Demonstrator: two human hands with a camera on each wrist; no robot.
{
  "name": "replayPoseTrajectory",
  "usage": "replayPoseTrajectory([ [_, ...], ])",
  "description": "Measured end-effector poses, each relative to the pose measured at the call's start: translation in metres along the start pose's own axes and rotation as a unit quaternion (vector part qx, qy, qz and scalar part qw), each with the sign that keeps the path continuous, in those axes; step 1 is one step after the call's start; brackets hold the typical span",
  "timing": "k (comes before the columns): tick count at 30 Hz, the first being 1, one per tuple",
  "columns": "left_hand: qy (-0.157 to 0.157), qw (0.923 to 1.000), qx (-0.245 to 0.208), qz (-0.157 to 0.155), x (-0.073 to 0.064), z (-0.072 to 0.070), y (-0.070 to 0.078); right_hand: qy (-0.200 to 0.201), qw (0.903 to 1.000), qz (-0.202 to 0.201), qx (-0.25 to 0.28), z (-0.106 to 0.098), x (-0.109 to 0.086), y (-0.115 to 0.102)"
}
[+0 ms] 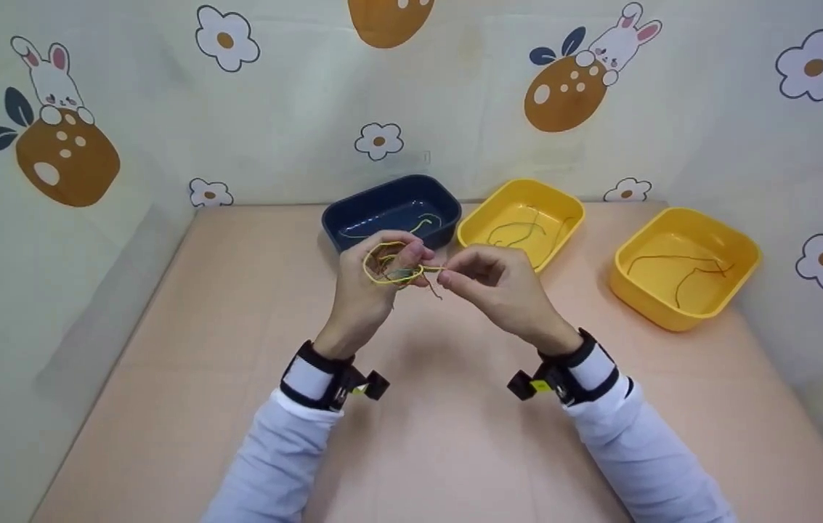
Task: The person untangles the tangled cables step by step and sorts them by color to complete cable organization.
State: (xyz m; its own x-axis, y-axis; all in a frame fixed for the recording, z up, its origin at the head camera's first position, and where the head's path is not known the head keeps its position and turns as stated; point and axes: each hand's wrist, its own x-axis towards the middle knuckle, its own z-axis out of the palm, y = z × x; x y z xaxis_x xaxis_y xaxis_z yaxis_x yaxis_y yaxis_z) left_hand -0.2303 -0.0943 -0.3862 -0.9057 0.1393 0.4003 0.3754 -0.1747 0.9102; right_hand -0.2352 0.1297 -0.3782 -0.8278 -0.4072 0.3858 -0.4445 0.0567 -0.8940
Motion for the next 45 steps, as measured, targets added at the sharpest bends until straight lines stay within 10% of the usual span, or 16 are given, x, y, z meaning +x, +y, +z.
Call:
replayPoseTrajectory([
  [9,-0.063,0.9975,0.024,-0.019,0.001,-0.008,0.001,0.028,0.9981,0.018,0.051,-0.019,0.002,-0.004],
  [24,-0.076,0.9968,0.018,-0.018,0.003,-0.02,0.006,0.118,0.9905,-0.031,-0.063,-0.047,0.001,-0.01],
  [40,0.02,0.9977,0.059,0.024,0.007,-0.038,0.012,0.169,0.9815,-0.045,0.077,-0.082,-0.002,-0.015],
  [45,0.019,0.997,0.074,0.014,0.006,-0.044,0.015,0.18,0.9826,-0.037,0.029,-0.092,-0.006,-0.02],
])
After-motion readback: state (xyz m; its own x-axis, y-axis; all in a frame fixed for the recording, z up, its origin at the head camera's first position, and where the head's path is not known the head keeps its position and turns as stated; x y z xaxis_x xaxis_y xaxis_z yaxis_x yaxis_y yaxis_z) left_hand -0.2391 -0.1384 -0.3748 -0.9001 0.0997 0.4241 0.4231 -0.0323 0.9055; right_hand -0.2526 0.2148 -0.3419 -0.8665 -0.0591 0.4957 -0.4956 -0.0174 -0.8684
